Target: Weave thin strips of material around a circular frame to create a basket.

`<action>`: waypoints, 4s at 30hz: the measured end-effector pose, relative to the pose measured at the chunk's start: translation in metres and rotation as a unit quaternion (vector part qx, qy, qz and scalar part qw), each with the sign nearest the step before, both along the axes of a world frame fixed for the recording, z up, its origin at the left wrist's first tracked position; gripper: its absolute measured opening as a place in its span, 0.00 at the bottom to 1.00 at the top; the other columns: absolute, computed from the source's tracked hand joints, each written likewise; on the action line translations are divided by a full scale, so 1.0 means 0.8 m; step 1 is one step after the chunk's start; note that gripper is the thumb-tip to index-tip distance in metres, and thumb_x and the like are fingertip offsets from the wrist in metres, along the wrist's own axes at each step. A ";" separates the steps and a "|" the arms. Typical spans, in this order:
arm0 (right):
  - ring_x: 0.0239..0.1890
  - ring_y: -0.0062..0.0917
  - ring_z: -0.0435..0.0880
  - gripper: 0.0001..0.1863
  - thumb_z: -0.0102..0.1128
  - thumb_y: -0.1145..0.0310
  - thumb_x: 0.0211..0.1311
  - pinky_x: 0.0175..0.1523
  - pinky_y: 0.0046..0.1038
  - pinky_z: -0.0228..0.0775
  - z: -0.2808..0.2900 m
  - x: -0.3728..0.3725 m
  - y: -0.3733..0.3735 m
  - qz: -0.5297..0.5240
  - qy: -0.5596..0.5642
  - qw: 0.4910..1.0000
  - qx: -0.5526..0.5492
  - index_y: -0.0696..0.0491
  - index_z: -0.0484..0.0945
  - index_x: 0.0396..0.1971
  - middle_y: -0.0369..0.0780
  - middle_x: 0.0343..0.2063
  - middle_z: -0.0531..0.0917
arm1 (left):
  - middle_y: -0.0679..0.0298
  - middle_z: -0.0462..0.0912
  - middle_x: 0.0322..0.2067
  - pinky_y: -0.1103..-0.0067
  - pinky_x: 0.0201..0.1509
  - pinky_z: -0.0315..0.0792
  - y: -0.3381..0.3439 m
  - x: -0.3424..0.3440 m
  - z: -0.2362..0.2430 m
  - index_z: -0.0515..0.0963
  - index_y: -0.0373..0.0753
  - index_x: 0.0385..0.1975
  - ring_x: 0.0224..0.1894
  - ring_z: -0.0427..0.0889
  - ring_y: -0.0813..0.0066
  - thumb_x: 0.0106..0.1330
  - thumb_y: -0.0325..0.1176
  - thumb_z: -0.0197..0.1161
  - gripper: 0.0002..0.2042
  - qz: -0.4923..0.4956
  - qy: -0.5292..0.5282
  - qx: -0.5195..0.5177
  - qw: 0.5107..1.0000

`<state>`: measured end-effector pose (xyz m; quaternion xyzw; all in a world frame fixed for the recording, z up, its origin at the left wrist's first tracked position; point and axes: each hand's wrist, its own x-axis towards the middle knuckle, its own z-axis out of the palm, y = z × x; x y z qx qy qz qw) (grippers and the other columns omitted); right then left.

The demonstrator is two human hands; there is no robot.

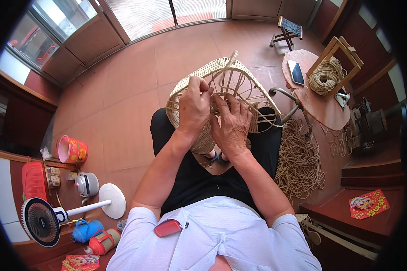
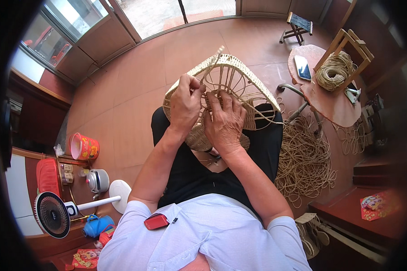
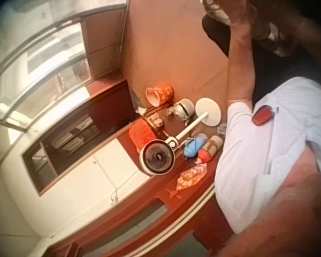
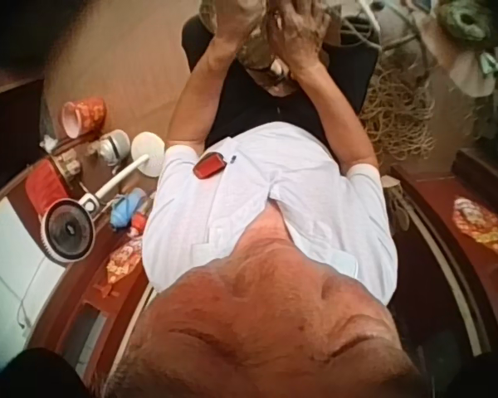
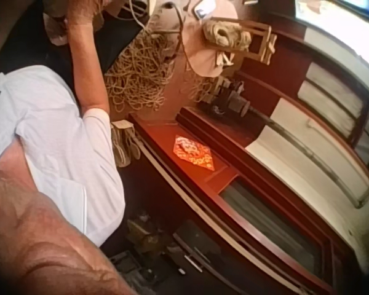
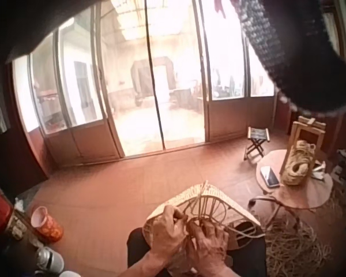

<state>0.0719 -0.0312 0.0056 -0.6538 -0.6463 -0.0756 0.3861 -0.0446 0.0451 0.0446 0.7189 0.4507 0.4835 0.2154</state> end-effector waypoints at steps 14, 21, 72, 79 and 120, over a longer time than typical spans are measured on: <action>0.50 0.31 0.80 0.14 0.78 0.64 0.60 0.56 0.40 0.66 0.001 -0.002 0.029 0.033 0.012 0.993 0.109 0.38 0.90 0.45 0.31 0.42 0.81 | 0.76 0.76 0.29 0.86 0.29 0.65 -0.073 -0.231 0.027 0.74 0.41 0.65 0.23 0.67 0.91 0.83 0.39 0.66 0.18 -0.034 -0.386 -0.276 0.880; 0.48 0.29 0.81 0.07 0.78 0.63 0.60 0.55 0.38 0.67 -0.006 -0.001 0.037 0.037 0.038 0.990 0.131 0.39 0.88 0.37 0.28 0.39 0.81 | 0.79 0.63 0.16 0.82 0.27 0.58 -0.053 -0.489 0.020 0.82 0.45 0.50 0.18 0.61 0.88 0.78 0.54 0.71 0.18 0.218 -0.414 -0.281 0.838; 0.46 0.34 0.84 0.10 0.78 0.63 0.58 0.55 0.42 0.67 0.016 -0.015 0.034 -0.024 0.082 0.993 0.085 0.43 0.89 0.40 0.35 0.38 0.84 | 0.77 0.75 0.31 0.90 0.21 0.60 -0.053 -0.086 0.024 0.74 0.45 0.51 0.22 0.63 0.92 0.85 0.40 0.63 0.08 -0.134 -0.368 -0.280 0.876; 0.41 0.32 0.86 0.07 0.77 0.64 0.61 0.52 0.39 0.72 0.005 0.008 0.045 0.037 0.082 0.991 0.104 0.42 0.88 0.37 0.31 0.35 0.87 | 0.82 0.59 0.20 0.85 0.22 0.54 -0.033 -0.431 0.046 0.84 0.45 0.45 0.18 0.56 0.90 0.78 0.41 0.71 0.08 0.251 -0.392 -0.183 0.866; 0.40 0.49 0.92 0.12 0.68 0.70 0.75 0.42 0.48 0.84 0.037 0.057 0.062 0.069 0.090 0.993 0.016 0.51 0.75 0.52 0.48 0.39 0.90 | 0.54 0.88 0.34 0.59 0.40 0.81 -0.021 0.021 -0.028 0.86 0.42 0.49 0.37 0.89 0.48 0.77 0.32 0.64 0.08 -0.025 0.125 0.121 0.984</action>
